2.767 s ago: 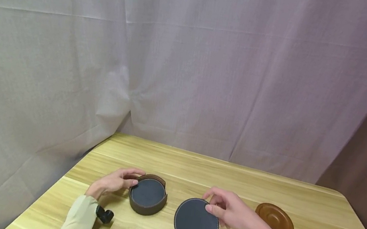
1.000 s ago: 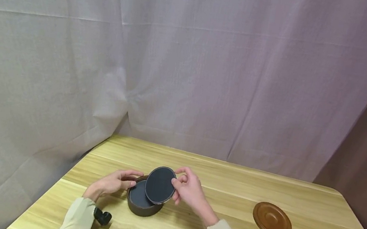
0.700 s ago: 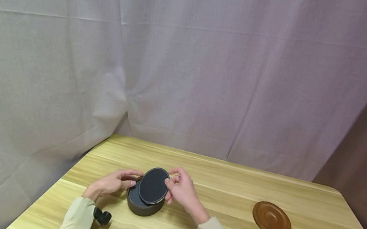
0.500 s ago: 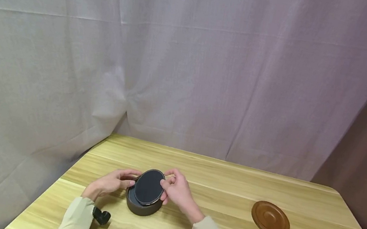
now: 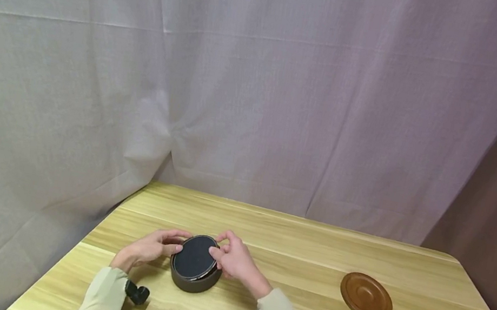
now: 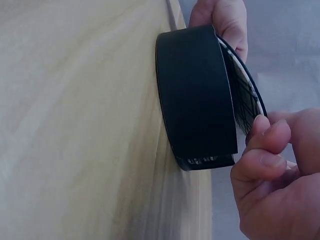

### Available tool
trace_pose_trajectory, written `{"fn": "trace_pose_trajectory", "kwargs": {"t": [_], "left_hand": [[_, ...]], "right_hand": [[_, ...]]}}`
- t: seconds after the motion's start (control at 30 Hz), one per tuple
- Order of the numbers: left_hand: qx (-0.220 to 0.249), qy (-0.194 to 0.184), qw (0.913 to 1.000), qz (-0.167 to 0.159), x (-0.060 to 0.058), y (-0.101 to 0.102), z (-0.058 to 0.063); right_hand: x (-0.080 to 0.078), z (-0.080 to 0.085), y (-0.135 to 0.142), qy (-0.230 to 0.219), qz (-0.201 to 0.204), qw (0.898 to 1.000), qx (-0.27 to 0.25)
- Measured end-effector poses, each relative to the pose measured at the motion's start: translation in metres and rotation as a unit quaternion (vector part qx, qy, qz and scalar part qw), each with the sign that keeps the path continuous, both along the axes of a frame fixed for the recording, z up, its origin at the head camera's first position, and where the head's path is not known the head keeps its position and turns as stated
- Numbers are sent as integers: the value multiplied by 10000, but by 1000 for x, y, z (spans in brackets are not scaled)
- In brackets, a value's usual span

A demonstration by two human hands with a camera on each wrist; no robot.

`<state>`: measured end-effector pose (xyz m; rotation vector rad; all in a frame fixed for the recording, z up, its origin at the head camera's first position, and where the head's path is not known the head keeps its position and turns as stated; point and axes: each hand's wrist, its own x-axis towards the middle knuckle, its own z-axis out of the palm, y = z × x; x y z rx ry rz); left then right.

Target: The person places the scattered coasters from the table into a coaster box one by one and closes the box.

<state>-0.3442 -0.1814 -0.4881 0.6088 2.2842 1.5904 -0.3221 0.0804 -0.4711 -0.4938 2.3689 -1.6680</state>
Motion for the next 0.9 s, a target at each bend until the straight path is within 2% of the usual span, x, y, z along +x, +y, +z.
{"fn": "trace_pose_trajectory", "kwargs": {"t": [0.27, 0.63, 0.9], "left_hand": [[-81, -9, 10000, 46, -1, 0, -2], [-51, -49, 9999, 105, 0, 0, -3], [11, -56, 10000, 53, -1, -1, -4]], "right_hand": [[0, 13, 16, 173, 75, 9974, 700], [12, 31, 54, 564, 127, 9946, 856], [25, 42, 79, 1070, 282, 9861, 1240]]}}
